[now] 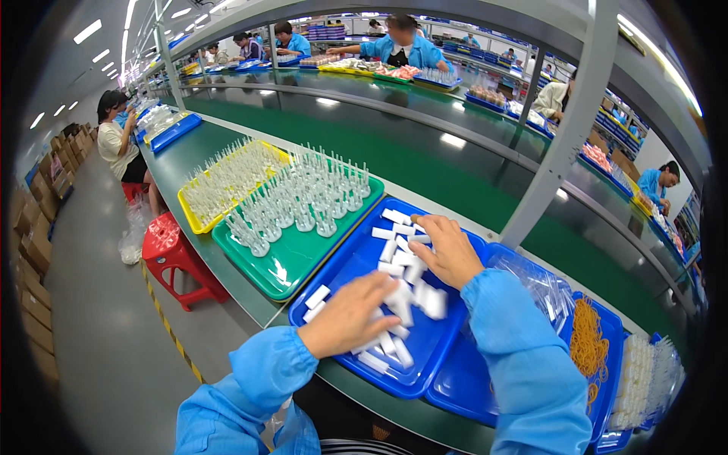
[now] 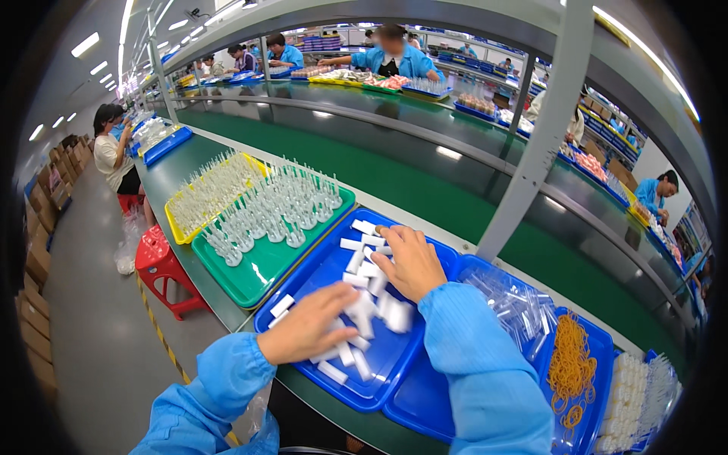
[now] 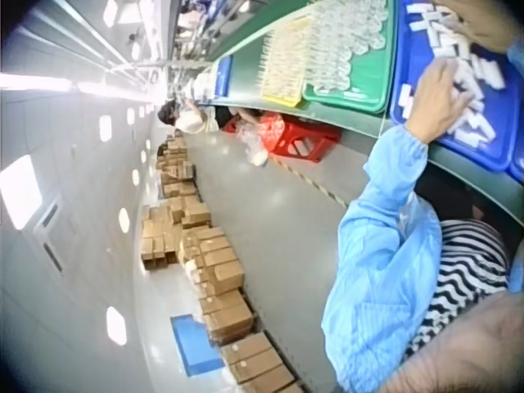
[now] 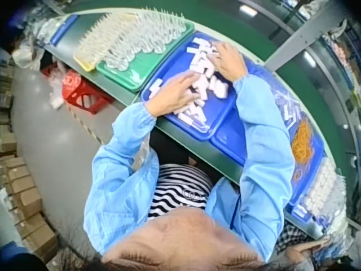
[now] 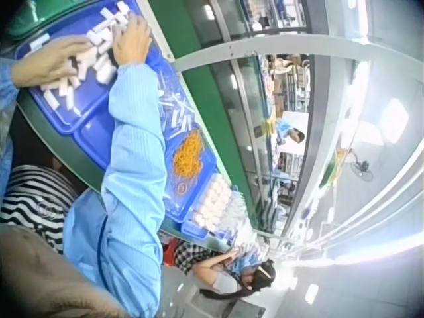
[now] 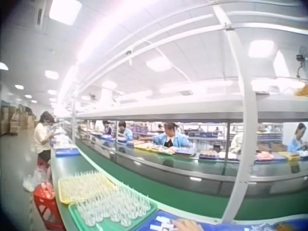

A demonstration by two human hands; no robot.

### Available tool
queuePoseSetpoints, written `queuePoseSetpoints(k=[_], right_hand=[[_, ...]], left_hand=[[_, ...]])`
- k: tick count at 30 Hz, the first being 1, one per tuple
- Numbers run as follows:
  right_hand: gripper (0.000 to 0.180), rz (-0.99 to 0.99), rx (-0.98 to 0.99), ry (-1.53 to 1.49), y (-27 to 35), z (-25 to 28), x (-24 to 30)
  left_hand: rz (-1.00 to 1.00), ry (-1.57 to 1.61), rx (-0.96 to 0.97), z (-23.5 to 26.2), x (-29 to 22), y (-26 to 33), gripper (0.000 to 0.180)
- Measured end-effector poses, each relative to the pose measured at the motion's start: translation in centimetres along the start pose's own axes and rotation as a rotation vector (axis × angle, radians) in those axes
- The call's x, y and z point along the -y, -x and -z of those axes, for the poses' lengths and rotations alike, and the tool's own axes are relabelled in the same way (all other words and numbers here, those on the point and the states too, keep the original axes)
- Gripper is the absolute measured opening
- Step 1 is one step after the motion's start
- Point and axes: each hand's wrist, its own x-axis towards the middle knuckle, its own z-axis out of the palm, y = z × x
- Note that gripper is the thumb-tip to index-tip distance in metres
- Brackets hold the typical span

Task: The person assembles small white cylindrical components by inserting them into clear plastic sleeves and securing them with rubber bands. The person uses tweezers to handle the small parts and places the finished bundles into a tray.

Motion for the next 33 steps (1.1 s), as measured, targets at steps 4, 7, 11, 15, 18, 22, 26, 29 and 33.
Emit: queuePoseSetpoints(k=[4,7,11,15,18,22,26,29,33], right_hand=[[0.055,-0.009,-0.008,0.116,-3.0,-3.9,-1.2],[0.052,0.025,0.106,0.115,-2.1,-4.4,0.0],[0.043,0.092,0.334,-0.124,1.0,-1.2,3.8],[0.029,0.161,0.158,-0.19,1.7,2.5,4.4],[0.024,0.133,0.131,-0.097,1.8,3.3,4.8],[0.019,0.254,0.184,0.053,2.4,2.4,5.7],[0.025,0.39,0.195,0.247,2.7,0.9,6.3],[0.028,0.455,0.192,0.36,3.0,0.3,7.0],[0.032,0.408,0.138,0.283,3.5,0.8,6.8]], left_hand=[[-0.044,0.151,0.097,1.9,-1.6,0.1,0.047],[-0.016,0.121,-0.051,3.1,-0.1,0.9,0.038],[0.059,-0.051,-0.229,6.1,3.2,1.1,0.029],[-0.037,-0.263,-0.146,7.9,7.6,-1.4,0.026],[-0.011,-0.433,0.006,8.7,9.9,-3.5,0.023],[0.097,-0.622,0.031,8.5,10.7,-5.2,0.019],[0.099,-0.694,-0.067,7.7,11.6,-4.9,0.017],[0.143,-0.655,-0.101,8.1,10.1,-3.8,0.017],[0.096,-0.426,-0.221,9.6,4.4,-2.0,0.022]])
